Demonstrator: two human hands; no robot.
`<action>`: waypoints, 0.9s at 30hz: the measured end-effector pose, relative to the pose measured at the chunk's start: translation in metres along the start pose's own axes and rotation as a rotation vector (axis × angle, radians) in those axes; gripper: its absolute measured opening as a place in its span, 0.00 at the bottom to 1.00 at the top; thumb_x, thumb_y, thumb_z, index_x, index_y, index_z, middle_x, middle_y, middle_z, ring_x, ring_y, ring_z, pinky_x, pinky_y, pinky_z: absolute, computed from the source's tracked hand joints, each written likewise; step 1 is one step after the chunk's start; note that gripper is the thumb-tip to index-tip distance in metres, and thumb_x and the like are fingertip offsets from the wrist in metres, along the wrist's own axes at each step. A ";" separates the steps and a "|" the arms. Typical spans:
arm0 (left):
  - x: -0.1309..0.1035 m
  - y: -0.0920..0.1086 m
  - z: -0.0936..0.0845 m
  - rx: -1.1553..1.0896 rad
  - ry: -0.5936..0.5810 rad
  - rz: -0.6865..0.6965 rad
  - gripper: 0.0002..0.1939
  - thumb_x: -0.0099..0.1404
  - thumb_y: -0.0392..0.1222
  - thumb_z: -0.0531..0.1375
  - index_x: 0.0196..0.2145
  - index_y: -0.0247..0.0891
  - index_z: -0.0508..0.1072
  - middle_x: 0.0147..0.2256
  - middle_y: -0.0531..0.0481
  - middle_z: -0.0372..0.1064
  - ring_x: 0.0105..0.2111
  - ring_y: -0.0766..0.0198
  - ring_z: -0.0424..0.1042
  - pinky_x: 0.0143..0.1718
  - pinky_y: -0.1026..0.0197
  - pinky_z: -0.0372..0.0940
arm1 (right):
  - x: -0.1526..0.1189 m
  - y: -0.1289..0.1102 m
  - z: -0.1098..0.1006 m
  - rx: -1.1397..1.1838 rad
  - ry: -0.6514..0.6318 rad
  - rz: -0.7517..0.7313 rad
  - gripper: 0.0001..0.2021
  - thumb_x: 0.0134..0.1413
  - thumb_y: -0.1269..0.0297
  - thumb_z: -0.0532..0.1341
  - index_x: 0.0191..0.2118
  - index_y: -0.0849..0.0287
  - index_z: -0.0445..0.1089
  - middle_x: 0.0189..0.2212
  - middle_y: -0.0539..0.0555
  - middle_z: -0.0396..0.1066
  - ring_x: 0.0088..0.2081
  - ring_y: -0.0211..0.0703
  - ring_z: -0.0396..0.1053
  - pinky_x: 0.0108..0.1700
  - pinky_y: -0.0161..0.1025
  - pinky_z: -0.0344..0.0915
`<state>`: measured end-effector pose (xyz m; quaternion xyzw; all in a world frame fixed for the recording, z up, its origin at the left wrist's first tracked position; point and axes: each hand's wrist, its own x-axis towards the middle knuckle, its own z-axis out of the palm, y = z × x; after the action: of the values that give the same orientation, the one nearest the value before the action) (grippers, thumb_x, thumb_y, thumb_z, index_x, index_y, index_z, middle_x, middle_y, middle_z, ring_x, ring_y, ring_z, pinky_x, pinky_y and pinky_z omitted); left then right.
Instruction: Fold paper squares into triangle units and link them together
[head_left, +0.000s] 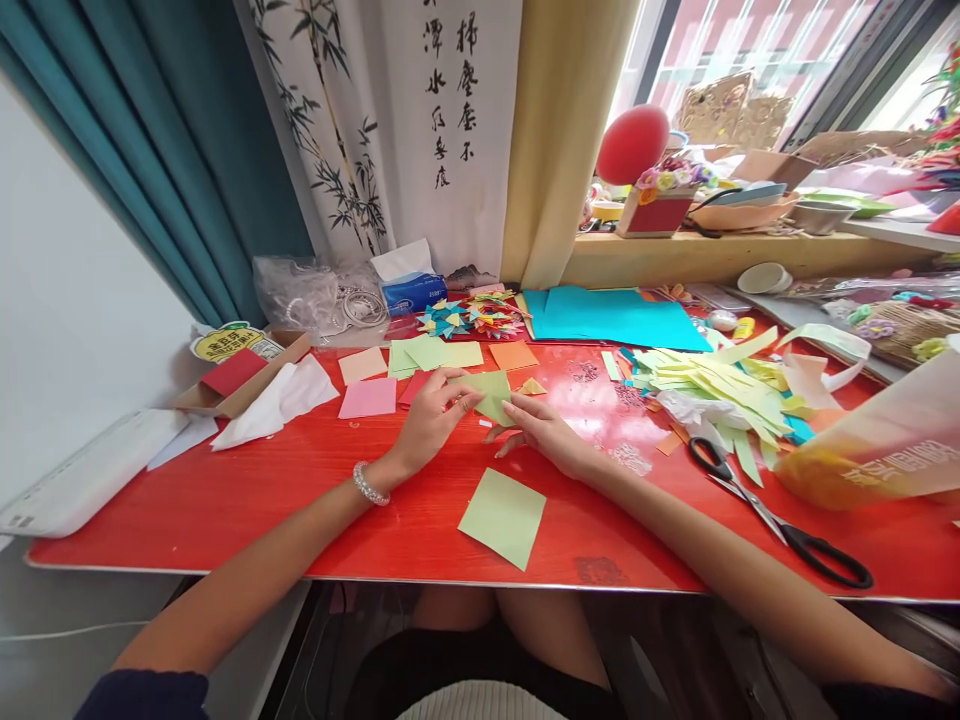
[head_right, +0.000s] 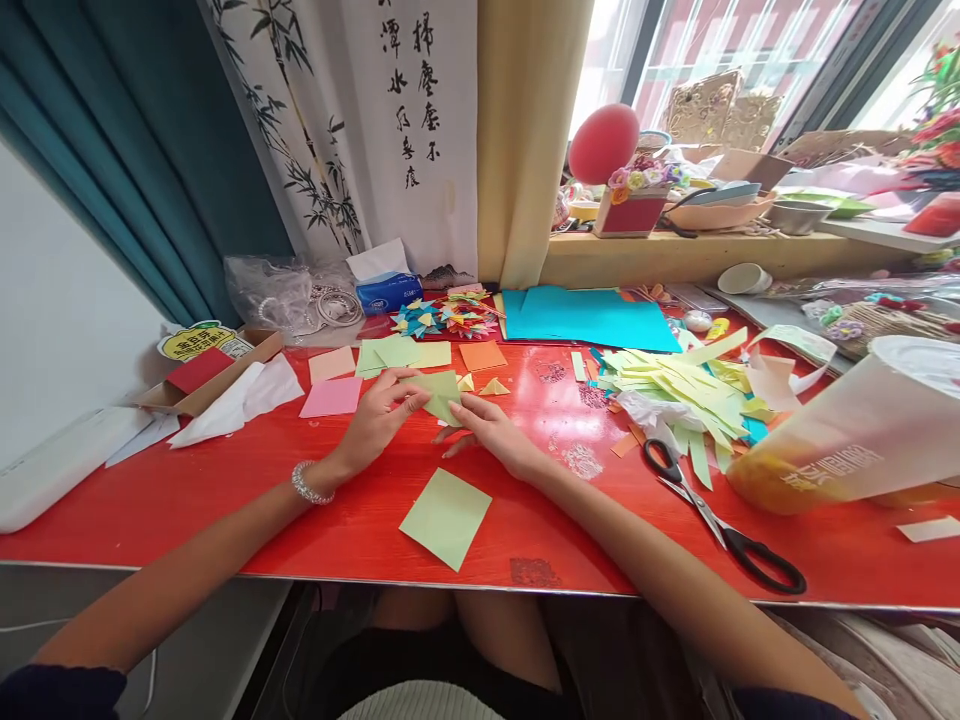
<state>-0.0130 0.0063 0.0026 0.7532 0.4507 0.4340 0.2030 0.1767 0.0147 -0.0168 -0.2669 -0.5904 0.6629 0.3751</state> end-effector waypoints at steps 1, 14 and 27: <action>0.000 0.000 0.001 0.008 0.016 -0.004 0.13 0.65 0.50 0.55 0.32 0.38 0.73 0.41 0.48 0.63 0.44 0.64 0.66 0.44 0.64 0.62 | -0.001 -0.002 0.002 -0.044 -0.004 -0.006 0.16 0.56 0.55 0.59 0.47 0.57 0.66 0.45 0.56 0.67 0.36 0.39 0.72 0.32 0.38 0.73; -0.005 0.009 0.004 0.032 0.032 -0.099 0.16 0.63 0.55 0.55 0.30 0.39 0.59 0.27 0.55 0.59 0.24 0.69 0.58 0.27 0.64 0.53 | -0.010 -0.008 0.015 -0.416 0.126 -0.088 0.14 0.57 0.55 0.59 0.43 0.60 0.64 0.26 0.48 0.66 0.25 0.35 0.69 0.30 0.35 0.66; -0.003 0.014 -0.001 -0.350 -0.125 -0.184 0.19 0.63 0.51 0.57 0.47 0.39 0.64 0.38 0.49 0.67 0.29 0.68 0.70 0.36 0.61 0.65 | -0.009 -0.017 0.015 -0.208 0.199 -0.090 0.12 0.55 0.56 0.60 0.34 0.62 0.68 0.28 0.51 0.68 0.24 0.33 0.68 0.27 0.34 0.67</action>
<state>-0.0074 -0.0032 0.0118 0.6876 0.4219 0.4375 0.3973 0.1728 -0.0012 0.0019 -0.3418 -0.6272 0.5509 0.4317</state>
